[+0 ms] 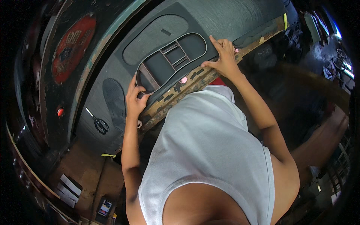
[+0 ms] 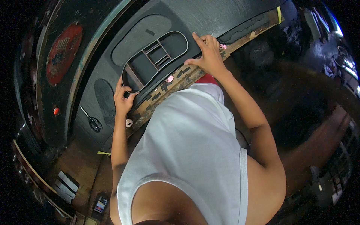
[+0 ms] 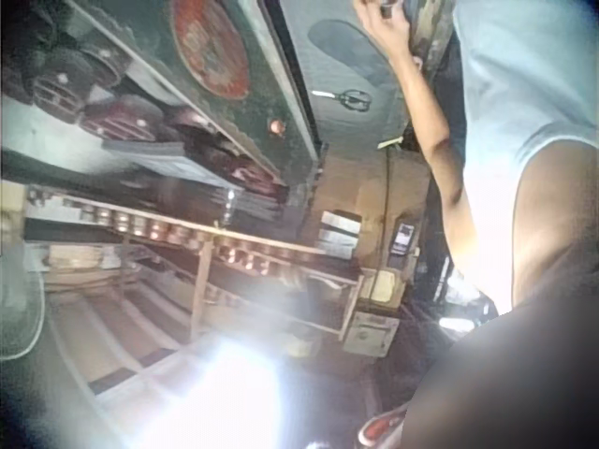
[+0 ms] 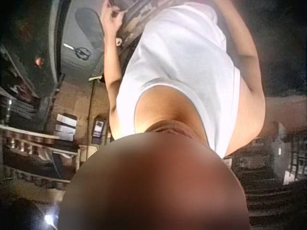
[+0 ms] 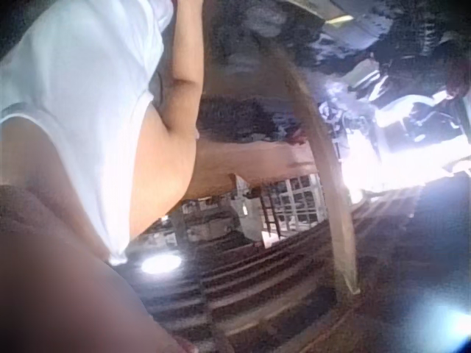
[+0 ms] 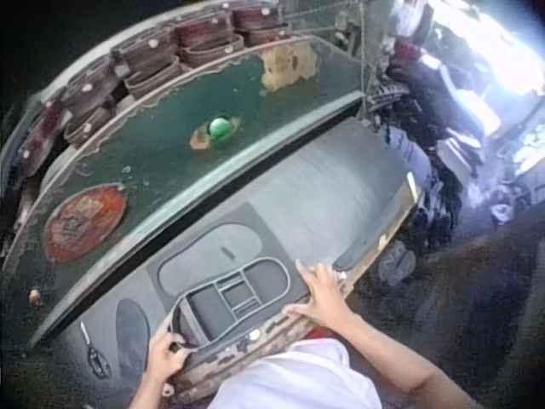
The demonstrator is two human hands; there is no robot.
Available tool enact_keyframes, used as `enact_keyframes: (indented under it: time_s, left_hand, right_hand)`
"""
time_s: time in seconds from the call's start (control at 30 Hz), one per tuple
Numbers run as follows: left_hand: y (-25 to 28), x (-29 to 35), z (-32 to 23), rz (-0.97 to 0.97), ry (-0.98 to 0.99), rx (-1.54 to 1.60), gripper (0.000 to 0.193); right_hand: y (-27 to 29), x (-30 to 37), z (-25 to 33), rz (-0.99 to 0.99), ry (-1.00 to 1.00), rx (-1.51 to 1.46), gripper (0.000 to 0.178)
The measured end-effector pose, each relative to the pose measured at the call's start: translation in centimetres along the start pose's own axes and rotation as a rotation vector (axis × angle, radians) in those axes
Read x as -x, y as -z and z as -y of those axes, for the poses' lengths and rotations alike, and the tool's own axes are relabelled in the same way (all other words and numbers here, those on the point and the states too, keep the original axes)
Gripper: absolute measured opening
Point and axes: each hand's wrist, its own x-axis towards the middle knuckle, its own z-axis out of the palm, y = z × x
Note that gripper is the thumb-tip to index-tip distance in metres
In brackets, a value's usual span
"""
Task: The person retrieves a sheet of black rubber soles and a metal sandal frame from a workbench. They place the frame on the sole sheet, cut around it with scissors, and then fit the cut sole into the frame. This process is repeated for multiple units.
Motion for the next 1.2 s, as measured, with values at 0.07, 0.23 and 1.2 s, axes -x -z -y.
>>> enact_keyframes:
  time_s: [0.07,0.23,1.2]
  left_hand:
    - [-0.3,0.1,0.5,-0.026,-0.040,-0.012,0.027]
    - [-1.0,0.2,1.3,-0.032,-0.086,0.002,0.025]
    - [-0.8,0.5,1.0,0.026,-0.084,-0.138,0.045]
  right_hand:
    - [-0.1,0.1,-0.2,-0.032,0.025,-0.038,0.101]
    - [-0.5,0.5,-0.2,-0.074,0.006,-0.067,0.095]
    - [-1.0,0.6,-0.6,-0.069,-0.011,-0.061,0.097]
